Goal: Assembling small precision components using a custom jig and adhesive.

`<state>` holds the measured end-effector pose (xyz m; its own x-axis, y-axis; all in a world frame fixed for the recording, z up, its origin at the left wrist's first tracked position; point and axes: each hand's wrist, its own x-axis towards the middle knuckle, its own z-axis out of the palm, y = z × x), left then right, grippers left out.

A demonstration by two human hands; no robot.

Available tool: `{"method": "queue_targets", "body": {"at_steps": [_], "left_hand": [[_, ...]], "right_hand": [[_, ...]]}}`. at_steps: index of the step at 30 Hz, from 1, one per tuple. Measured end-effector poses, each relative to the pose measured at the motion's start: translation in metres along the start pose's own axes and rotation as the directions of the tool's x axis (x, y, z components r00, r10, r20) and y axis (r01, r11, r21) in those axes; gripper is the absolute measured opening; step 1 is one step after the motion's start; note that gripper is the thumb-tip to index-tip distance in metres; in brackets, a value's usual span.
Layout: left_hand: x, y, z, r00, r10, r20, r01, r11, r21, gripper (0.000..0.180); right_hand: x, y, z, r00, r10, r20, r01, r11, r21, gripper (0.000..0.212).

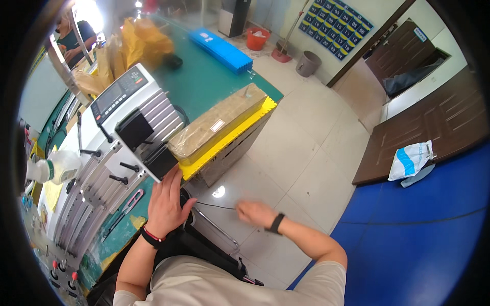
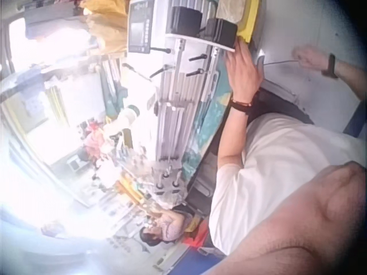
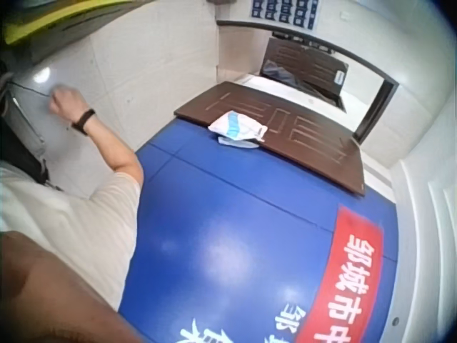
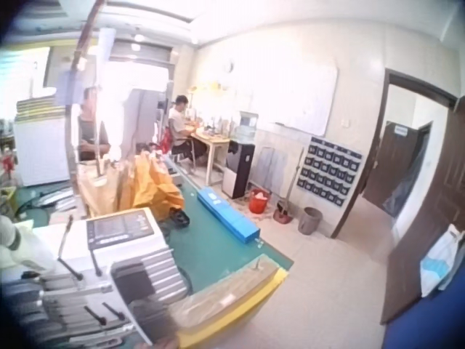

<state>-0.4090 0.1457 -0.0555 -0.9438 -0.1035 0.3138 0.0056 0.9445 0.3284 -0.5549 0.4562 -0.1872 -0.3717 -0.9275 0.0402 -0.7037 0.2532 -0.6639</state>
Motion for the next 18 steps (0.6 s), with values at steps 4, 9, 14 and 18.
{"method": "queue_targets", "body": {"at_steps": [4, 9, 14, 18], "left_hand": [[-0.022, -0.008, 0.001, 0.965, 0.199, -0.172, -0.242, 0.93, -0.278, 0.073], [-0.071, 0.025, -0.016, 0.952, 0.307, 0.002, -0.273, 0.85, -0.451, 0.039], [-0.095, 0.042, -0.049, 0.986, 0.164, 0.037, -0.134, 0.898, -0.42, 0.026], [-0.119, 0.028, -0.1, 0.998, -0.02, -0.066, -0.017, 0.861, -0.508, 0.021]], "right_hand": [[-0.139, 0.037, 0.086, 0.569, 0.353, 0.743, -0.428, 0.898, -0.099, 0.028], [-0.164, -0.027, 0.066, 0.479, 0.536, 0.695, -0.244, 0.842, -0.48, 0.025], [-0.017, -0.156, 0.011, 0.995, 0.091, 0.029, -0.092, 0.996, 0.006, 0.014], [0.067, -0.248, 0.008, 0.92, -0.28, -0.273, 0.344, 0.912, 0.222, 0.012]]}}
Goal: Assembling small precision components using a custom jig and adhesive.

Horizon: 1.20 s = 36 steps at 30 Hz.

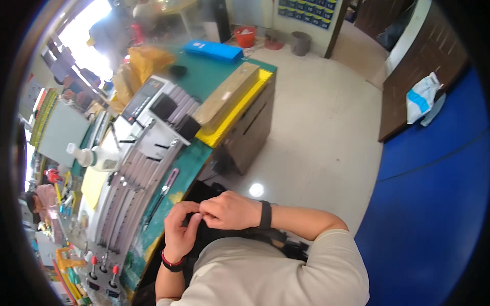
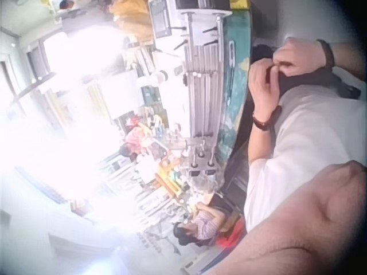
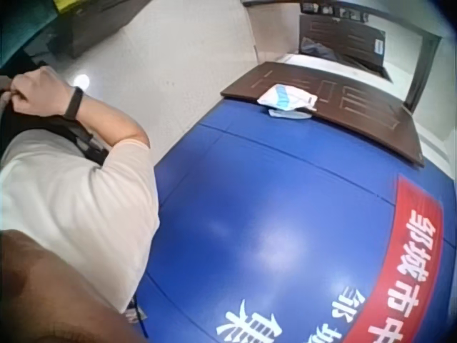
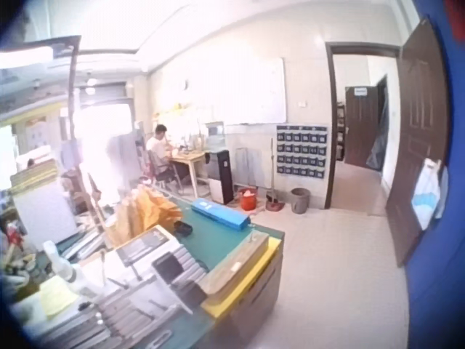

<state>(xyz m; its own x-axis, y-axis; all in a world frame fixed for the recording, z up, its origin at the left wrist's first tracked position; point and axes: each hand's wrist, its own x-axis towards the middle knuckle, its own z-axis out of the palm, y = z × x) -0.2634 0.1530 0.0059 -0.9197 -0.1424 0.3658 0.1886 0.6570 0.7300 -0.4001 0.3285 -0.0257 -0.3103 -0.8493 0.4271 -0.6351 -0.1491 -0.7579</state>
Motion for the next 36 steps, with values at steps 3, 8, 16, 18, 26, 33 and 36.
{"method": "queue_targets", "body": {"at_steps": [3, 8, 16, 18, 26, 33, 36], "left_hand": [[-0.028, 0.001, -0.047, 0.994, -0.094, -0.051, 0.097, 0.994, 0.053, 0.016], [-0.058, 0.013, -0.084, 0.969, -0.217, -0.12, 0.227, 0.971, 0.077, 0.013], [-0.03, -0.012, -0.078, 0.895, -0.336, -0.293, 0.287, 0.937, -0.198, 0.005], [-0.017, -0.025, -0.065, 0.834, -0.479, -0.272, 0.299, 0.808, -0.508, 0.009], [0.009, -0.042, -0.044, 0.83, -0.556, -0.053, 0.31, 0.538, -0.784, 0.018], [-0.004, -0.058, -0.04, 0.855, -0.518, -0.01, 0.374, 0.631, -0.679, 0.024], [0.0, -0.063, -0.034, 0.881, -0.469, 0.067, 0.361, 0.573, -0.736, 0.032]], "right_hand": [[0.039, -0.01, 0.034, 0.988, -0.152, -0.02, 0.153, 0.985, 0.074, 0.009], [0.065, -0.029, 0.065, 0.991, -0.131, 0.01, 0.124, 0.956, 0.266, 0.007], [0.107, -0.039, 0.044, 0.998, -0.049, -0.042, 0.054, 0.991, 0.122, 0.004], [0.113, -0.039, 0.038, 0.986, -0.033, -0.165, 0.041, 0.998, 0.046, 0.004], [0.132, -0.004, 0.027, 0.795, 0.3, -0.528, -0.337, 0.941, 0.027, 0.007], [0.155, 0.015, 0.018, 0.79, 0.373, -0.486, -0.413, 0.91, 0.027, 0.013], [0.151, 0.021, 0.018, 0.79, 0.431, -0.435, -0.421, 0.898, 0.127, 0.014]]}}
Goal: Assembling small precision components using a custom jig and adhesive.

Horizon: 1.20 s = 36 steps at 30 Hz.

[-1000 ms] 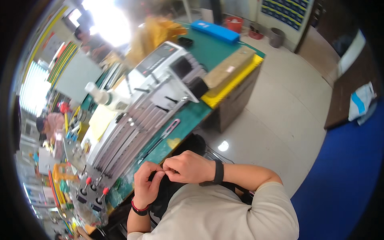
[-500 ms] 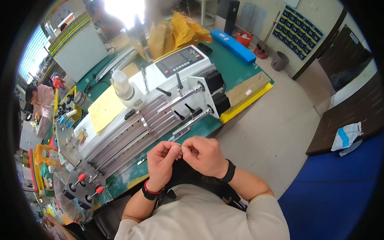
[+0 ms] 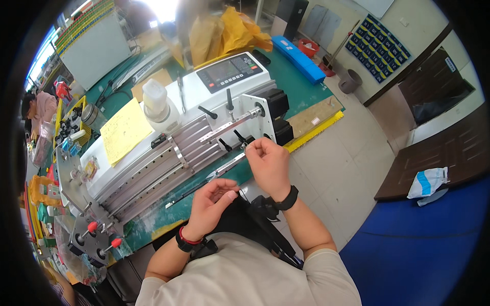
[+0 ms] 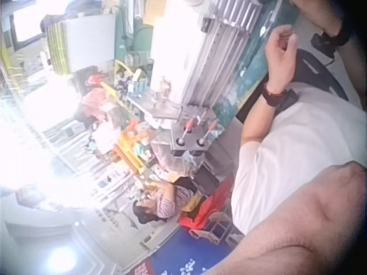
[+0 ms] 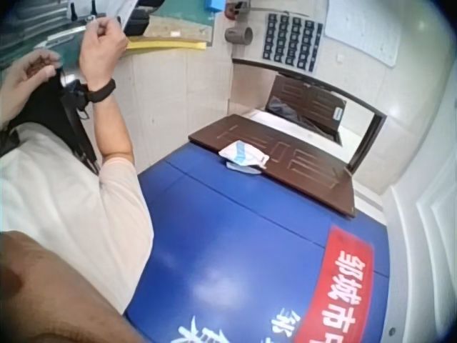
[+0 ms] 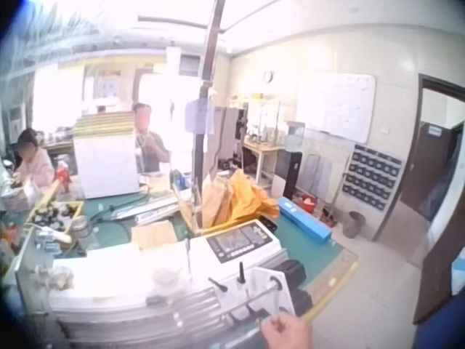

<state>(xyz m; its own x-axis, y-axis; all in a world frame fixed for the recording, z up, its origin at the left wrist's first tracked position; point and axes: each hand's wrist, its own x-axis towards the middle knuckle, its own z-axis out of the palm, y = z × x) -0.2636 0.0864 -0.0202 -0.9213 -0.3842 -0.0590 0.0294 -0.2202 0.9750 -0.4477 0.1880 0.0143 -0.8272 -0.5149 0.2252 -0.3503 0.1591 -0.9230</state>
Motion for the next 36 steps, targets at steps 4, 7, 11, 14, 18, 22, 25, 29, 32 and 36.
{"method": "queue_targets", "body": {"at_steps": [4, 7, 11, 14, 18, 22, 25, 29, 32, 36], "left_hand": [[0.015, -0.005, 0.016, 0.998, -0.023, 0.055, 0.035, 0.972, -0.233, 0.041], [0.028, 0.002, 0.031, 0.986, -0.125, 0.107, 0.163, 0.82, -0.548, 0.038], [0.02, 0.024, 0.027, 0.984, -0.073, 0.16, 0.171, 0.601, -0.78, 0.013], [-0.018, 0.032, -0.01, 0.964, 0.137, 0.228, 0.094, 0.627, -0.773, 0.013], [-0.105, 0.035, -0.089, 0.94, 0.255, 0.225, 0.008, 0.644, -0.765, 0.016], [-0.141, 0.056, -0.132, 0.836, 0.489, 0.248, -0.134, 0.62, -0.773, 0.01], [-0.166, 0.066, -0.144, 0.877, 0.466, 0.12, -0.275, 0.69, -0.67, 0.005], [-0.199, 0.067, -0.136, 0.884, 0.389, -0.26, -0.457, 0.839, -0.295, 0.015], [-0.219, 0.058, -0.13, 0.777, 0.393, -0.491, -0.451, 0.893, 0.0, 0.015], [-0.222, 0.049, -0.113, 0.384, 0.731, -0.564, -0.098, 0.64, 0.762, 0.015]], "right_hand": [[-0.024, -0.003, -0.002, 0.991, 0.135, -0.003, -0.133, 0.976, 0.174, 0.017], [-0.072, -0.024, -0.018, 0.973, 0.224, 0.054, -0.231, 0.953, 0.195, 0.016], [-0.112, -0.013, -0.029, 0.982, 0.189, -0.013, -0.166, 0.893, 0.418, 0.015], [-0.091, -0.011, -0.022, 0.941, 0.33, 0.07, -0.32, 0.81, 0.491, 0.016], [-0.054, -0.007, 0.007, 0.714, 0.527, 0.46, -0.697, 0.482, 0.53, 0.014], [-0.043, -0.006, 0.025, 0.68, 0.5, 0.537, -0.734, 0.451, 0.509, 0.01], [-0.045, -0.003, 0.023, 0.744, 0.491, 0.453, -0.667, 0.497, 0.555, 0.011], [-0.05, -0.014, 0.028, 0.759, 0.469, 0.452, -0.65, 0.501, 0.571, 0.01], [-0.053, -0.015, 0.042, 0.754, 0.44, 0.487, -0.656, 0.509, 0.556, 0.012], [-0.078, -0.027, 0.051, 0.704, 0.412, 0.579, -0.686, 0.604, 0.405, 0.016]]}}
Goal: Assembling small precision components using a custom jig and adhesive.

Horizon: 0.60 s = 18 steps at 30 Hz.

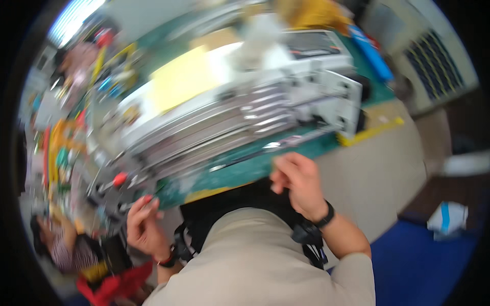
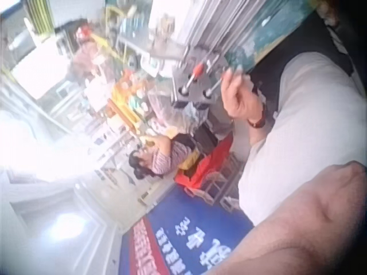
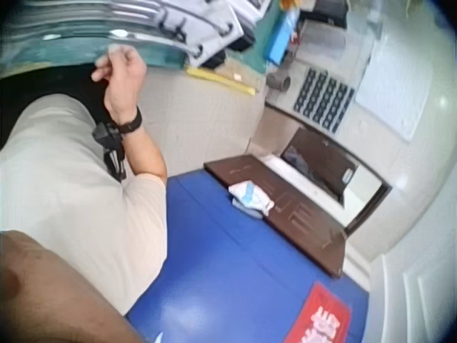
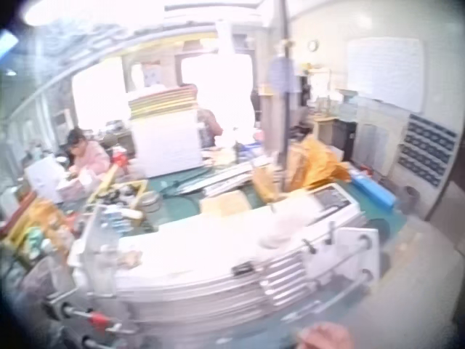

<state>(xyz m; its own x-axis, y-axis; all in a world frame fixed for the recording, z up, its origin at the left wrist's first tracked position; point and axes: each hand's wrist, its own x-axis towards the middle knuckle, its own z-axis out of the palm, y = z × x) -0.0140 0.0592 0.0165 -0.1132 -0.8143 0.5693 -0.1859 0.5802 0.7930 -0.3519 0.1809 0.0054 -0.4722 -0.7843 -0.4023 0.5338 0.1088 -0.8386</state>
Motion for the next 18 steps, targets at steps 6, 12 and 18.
{"method": "queue_targets", "body": {"at_steps": [6, 12, 18], "left_hand": [[0.032, -0.006, -0.002, 0.992, 0.094, 0.089, -0.124, 0.885, 0.448, 0.025], [0.043, -0.013, -0.02, 0.982, 0.012, 0.19, -0.095, 0.895, 0.435, 0.029], [0.048, -0.021, -0.033, 0.968, 0.014, 0.251, -0.112, 0.917, 0.383, 0.032]], "right_hand": [[-0.021, 0.011, 0.039, 0.961, -0.042, 0.274, 0.099, 0.975, -0.198, 0.007], [-0.027, 0.011, 0.108, 0.887, -0.129, 0.444, 0.285, 0.909, -0.305, 0.011], [-0.003, 0.028, 0.188, 0.486, -0.576, 0.658, 0.867, 0.224, -0.444, 0.02]]}}
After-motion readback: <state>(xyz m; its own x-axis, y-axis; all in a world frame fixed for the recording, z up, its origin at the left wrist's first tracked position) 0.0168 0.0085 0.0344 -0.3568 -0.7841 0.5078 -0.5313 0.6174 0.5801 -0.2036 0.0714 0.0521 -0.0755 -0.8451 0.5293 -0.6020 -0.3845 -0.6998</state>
